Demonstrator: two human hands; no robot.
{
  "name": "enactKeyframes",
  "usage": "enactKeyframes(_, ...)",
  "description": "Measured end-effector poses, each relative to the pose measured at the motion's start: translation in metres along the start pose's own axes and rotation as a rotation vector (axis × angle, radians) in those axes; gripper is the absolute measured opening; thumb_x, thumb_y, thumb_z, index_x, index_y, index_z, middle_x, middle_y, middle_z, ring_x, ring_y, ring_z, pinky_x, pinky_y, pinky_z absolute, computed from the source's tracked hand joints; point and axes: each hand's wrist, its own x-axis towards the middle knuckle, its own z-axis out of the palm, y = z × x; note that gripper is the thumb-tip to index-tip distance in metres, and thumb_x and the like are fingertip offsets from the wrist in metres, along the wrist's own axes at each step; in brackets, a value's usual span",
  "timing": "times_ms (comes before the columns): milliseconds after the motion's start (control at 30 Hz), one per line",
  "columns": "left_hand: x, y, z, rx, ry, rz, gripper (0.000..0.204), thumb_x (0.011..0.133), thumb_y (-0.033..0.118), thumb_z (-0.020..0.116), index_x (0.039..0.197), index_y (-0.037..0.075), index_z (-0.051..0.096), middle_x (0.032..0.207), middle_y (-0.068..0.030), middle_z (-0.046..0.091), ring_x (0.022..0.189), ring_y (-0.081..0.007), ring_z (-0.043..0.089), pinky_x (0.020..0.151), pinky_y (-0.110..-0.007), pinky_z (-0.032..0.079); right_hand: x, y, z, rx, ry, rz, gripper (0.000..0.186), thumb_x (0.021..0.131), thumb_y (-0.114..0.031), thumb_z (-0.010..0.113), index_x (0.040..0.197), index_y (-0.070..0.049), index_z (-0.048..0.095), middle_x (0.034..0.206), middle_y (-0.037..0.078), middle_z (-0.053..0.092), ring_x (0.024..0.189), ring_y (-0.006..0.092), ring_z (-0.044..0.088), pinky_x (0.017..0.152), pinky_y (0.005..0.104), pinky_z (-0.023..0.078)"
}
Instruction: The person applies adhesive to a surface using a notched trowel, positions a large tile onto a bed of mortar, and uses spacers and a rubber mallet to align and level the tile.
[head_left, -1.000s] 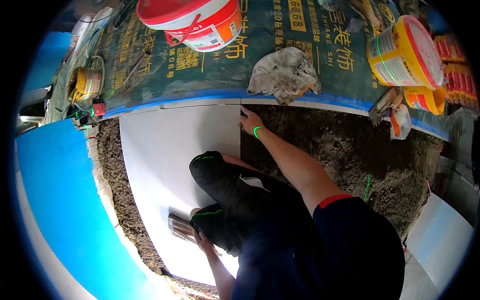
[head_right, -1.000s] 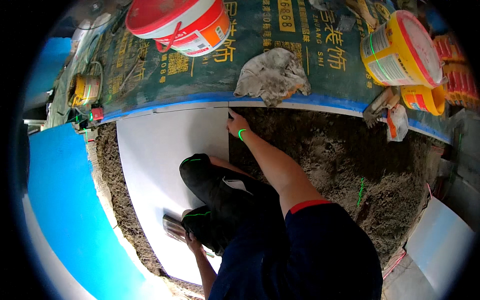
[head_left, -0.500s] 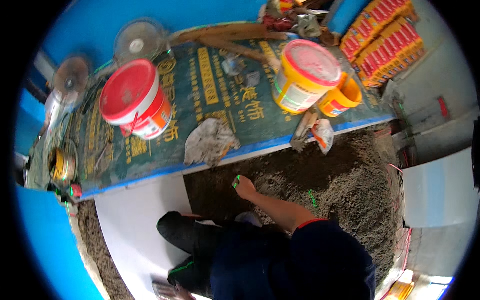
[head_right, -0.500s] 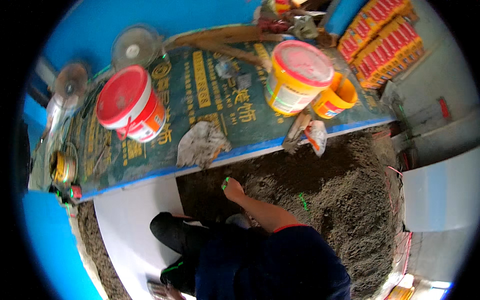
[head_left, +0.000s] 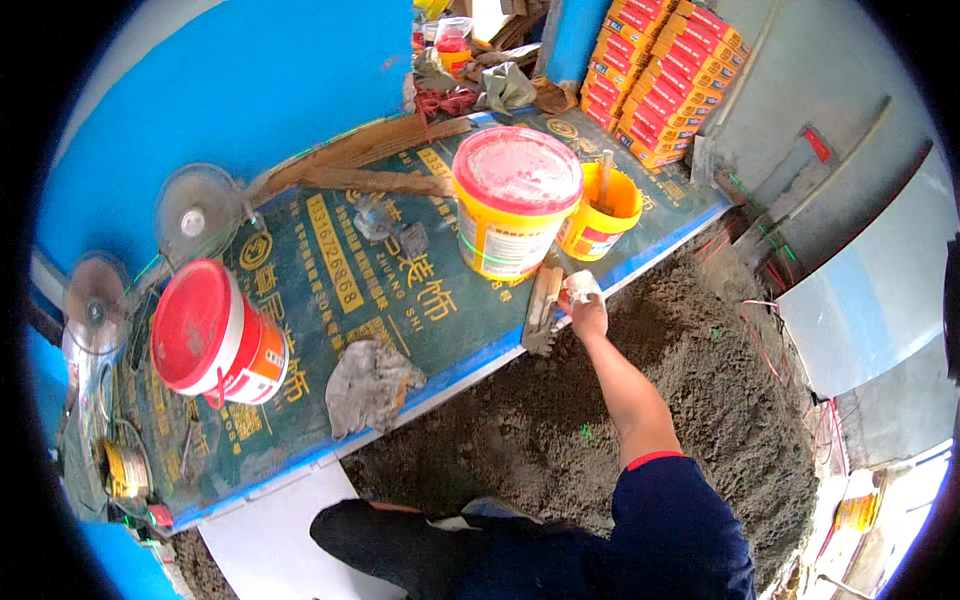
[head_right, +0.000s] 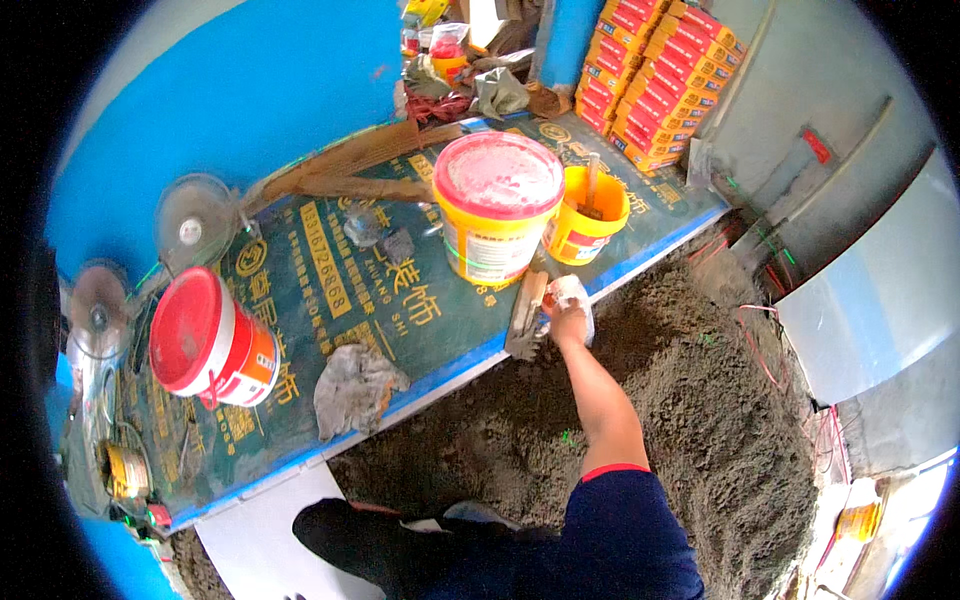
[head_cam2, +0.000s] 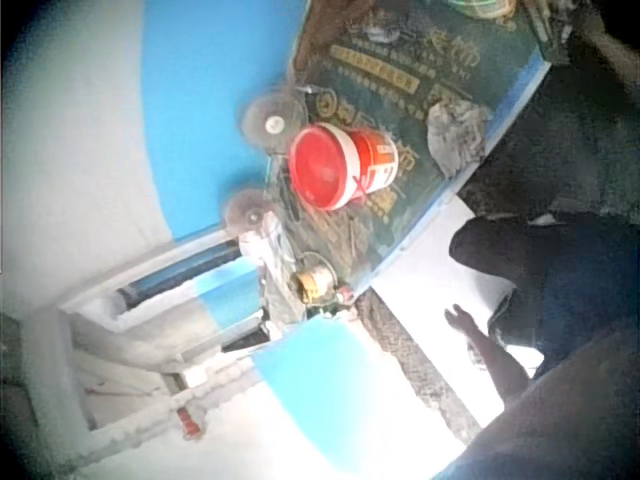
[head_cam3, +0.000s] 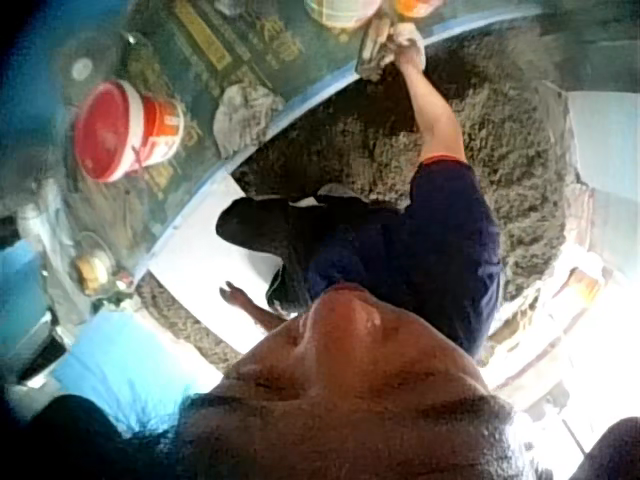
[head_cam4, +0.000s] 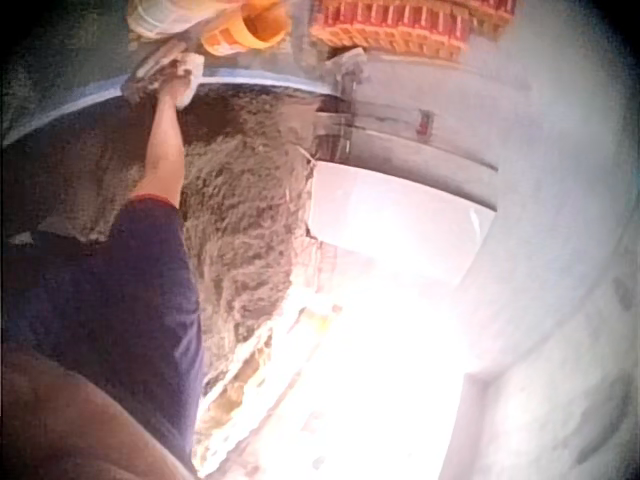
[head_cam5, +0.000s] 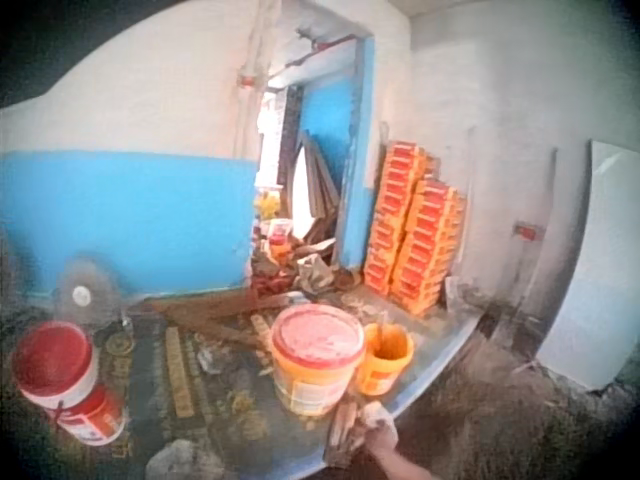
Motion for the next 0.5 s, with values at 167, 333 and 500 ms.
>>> enactKeyframes(167,0.093,0.247,-0.009,-0.136,0.034,0.441,0.051,0.093,0.011,0.061,0.137,-0.008,0.044,0.139,-0.0235,0.050,0.132,-0.0361,0.044,0.114,-0.042,0.029,0.047,-0.026,-0.026,0.796,0.312,0.457,0.048,0.088,-0.029,0.060,0.124,0.003,0.054,0.112,0.027,0.063,0.107,0.0404,0.059,0.092,0.0468,0.048)
enactKeyframes(333,0.066,0.530,0.041,-0.052,-0.314,1.140,0.063,0.084,0.017,0.069,0.137,-0.005,0.042,0.146,-0.0260,0.038,0.136,-0.0426,0.035,0.114,-0.049,0.027,0.118,0.023,-0.064,0.824,0.367,0.432,0.053,0.088,-0.031,0.062,0.129,0.001,0.052,0.112,0.022,0.064,0.108,0.0357,0.061,0.093,0.0422,0.048)
enactKeyframes(500,0.018,0.737,0.113,0.000,-0.237,1.652,0.072,0.081,0.028,0.073,0.139,-0.001,0.043,0.149,-0.0196,0.037,0.143,-0.0343,0.029,0.117,-0.049,0.022,0.176,0.009,-0.122,0.837,0.380,0.343,0.061,0.090,-0.034,0.059,0.140,-0.003,0.044,0.127,0.023,0.057,0.116,0.0378,0.057,0.099,0.0432,0.045)
